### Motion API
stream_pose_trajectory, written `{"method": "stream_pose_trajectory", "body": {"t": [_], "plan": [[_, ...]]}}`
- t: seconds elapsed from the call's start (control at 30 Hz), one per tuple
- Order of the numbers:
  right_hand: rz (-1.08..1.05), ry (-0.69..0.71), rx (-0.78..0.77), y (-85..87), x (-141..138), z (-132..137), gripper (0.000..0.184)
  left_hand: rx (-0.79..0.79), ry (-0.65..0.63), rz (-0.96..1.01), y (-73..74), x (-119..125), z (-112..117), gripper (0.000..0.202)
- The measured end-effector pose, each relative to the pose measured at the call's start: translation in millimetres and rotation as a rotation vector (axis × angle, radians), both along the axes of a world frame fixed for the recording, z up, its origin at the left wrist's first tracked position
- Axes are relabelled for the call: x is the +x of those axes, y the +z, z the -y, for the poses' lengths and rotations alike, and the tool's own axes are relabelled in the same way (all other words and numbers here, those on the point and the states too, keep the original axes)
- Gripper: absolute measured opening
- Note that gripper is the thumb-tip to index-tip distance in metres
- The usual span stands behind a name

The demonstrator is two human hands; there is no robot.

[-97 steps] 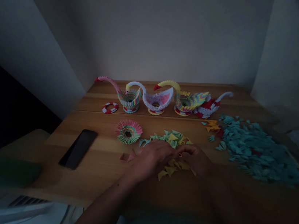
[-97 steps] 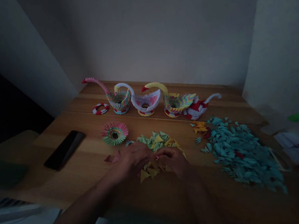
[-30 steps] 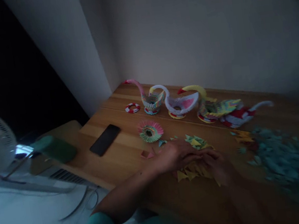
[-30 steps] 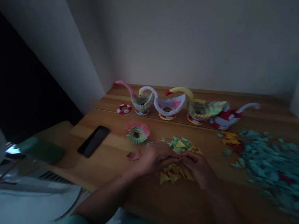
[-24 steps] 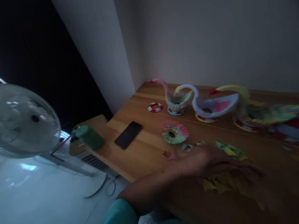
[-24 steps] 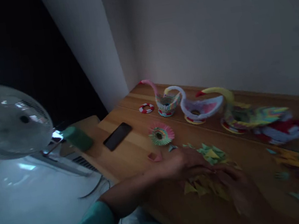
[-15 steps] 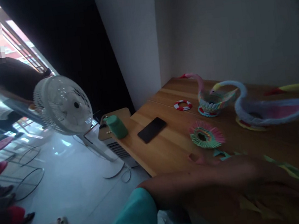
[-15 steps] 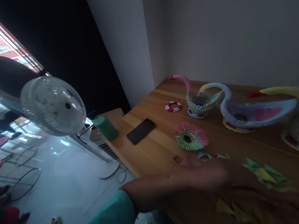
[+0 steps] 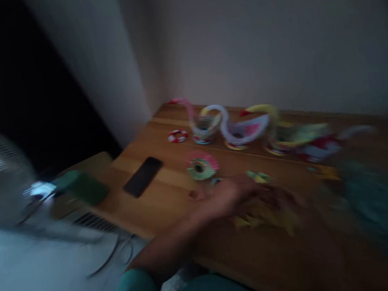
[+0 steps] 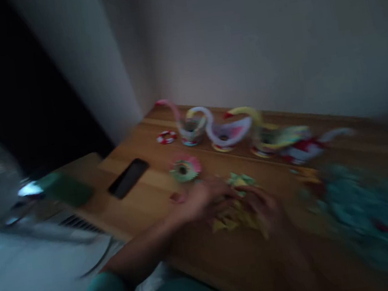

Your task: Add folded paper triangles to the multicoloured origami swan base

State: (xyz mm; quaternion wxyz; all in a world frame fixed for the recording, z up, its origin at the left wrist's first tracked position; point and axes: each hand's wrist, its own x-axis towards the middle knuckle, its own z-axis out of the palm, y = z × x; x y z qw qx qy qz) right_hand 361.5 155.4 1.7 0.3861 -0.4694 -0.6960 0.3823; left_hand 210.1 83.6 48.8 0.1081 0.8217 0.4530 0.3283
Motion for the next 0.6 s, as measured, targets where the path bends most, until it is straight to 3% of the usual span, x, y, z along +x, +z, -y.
{"method": "stream_pose_trajectory", "body": {"t": [0.03, 0.1, 0.2, 0.3, 0.37, 0.47, 0.53, 0.6], "plan": [[0.031, 0.001, 0.024, 15.3, 26, 6, 0.038, 0.032, 0.059, 0.092, -5.3, 2, -1, 0.02], [0.171, 0.039, 0.255, 49.5, 62, 27, 0.037, 0.083, 0.091, 0.215, -11.6, 3, -3, 0.015], [0.183, 0.092, 0.558, 93.8, 86, 64, 0.036, 0.13, 0.091, 0.197, -15.1, 3, -8, 0.016], [0.089, 0.154, 0.653, 111.6, 107, 97, 0.043, 0.158, 0.082, 0.133, -17.3, 5, -11, 0.016], [0.042, 0.154, 0.641, 102.7, 132, 120, 0.039, 0.169, 0.093, 0.11, -19.4, 6, -10, 0.016], [0.036, 0.042, 0.473, 56.0, 184, 155, 0.037, 0.129, 0.143, 0.107, -22.4, 7, -7, 0.017], [0.039, -0.209, 0.233, 10.5, 224, 175, 0.051, 0.062, 0.198, 0.114, -22.2, 10, -4, 0.02], [0.079, -0.71, -0.013, -33.0, 267, 192, 0.059, -0.01, 0.267, 0.126, -18.9, 14, -1, 0.02]]}}
